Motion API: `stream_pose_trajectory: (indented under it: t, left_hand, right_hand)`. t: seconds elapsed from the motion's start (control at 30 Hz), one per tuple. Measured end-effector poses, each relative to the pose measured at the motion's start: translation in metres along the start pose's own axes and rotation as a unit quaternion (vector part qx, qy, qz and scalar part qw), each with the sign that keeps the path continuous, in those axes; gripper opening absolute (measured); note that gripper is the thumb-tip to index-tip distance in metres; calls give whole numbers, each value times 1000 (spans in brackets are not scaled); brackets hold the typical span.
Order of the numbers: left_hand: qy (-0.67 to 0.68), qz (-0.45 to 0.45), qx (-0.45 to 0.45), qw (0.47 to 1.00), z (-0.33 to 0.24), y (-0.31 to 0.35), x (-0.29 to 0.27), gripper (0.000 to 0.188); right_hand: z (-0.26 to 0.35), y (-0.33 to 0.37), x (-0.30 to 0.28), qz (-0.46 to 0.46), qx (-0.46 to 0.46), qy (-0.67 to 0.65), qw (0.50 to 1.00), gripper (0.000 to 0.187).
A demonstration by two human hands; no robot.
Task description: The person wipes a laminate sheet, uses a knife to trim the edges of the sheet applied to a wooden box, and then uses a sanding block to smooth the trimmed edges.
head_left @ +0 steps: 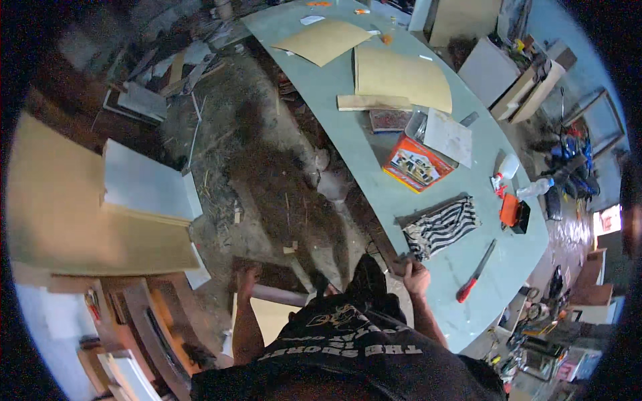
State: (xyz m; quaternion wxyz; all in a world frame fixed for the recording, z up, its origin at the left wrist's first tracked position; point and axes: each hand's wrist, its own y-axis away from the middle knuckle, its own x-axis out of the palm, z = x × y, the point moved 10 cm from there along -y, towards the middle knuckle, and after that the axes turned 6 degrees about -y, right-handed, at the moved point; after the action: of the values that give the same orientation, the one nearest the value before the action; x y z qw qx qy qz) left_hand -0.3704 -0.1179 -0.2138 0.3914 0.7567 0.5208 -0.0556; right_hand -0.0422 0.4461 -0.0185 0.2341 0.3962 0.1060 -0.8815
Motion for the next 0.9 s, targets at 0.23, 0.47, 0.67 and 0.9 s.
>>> stream_pose_trajectory:
  t: [0.23, 0.47, 0.67, 0.9]
  left_hand:
    - [-30, 64, -24, 997, -18, -40, 2, 40]
    - [-97, 134, -103, 981, -15, -80, 0, 39]
    - [-129, 93, -97, 983, -99, -186, -51, 39]
    - [-184, 20, 148, 971, -320, -370, -81, 39]
  right_hand:
    - [29, -9, -2, -44, 7, 47, 998, 33]
    - [6, -17, 14, -57, 107, 58, 991, 27]
    - [-22, -16, 17, 44, 197, 158, 967, 33]
    - [1, -33, 24, 22, 311, 201, 928, 50]
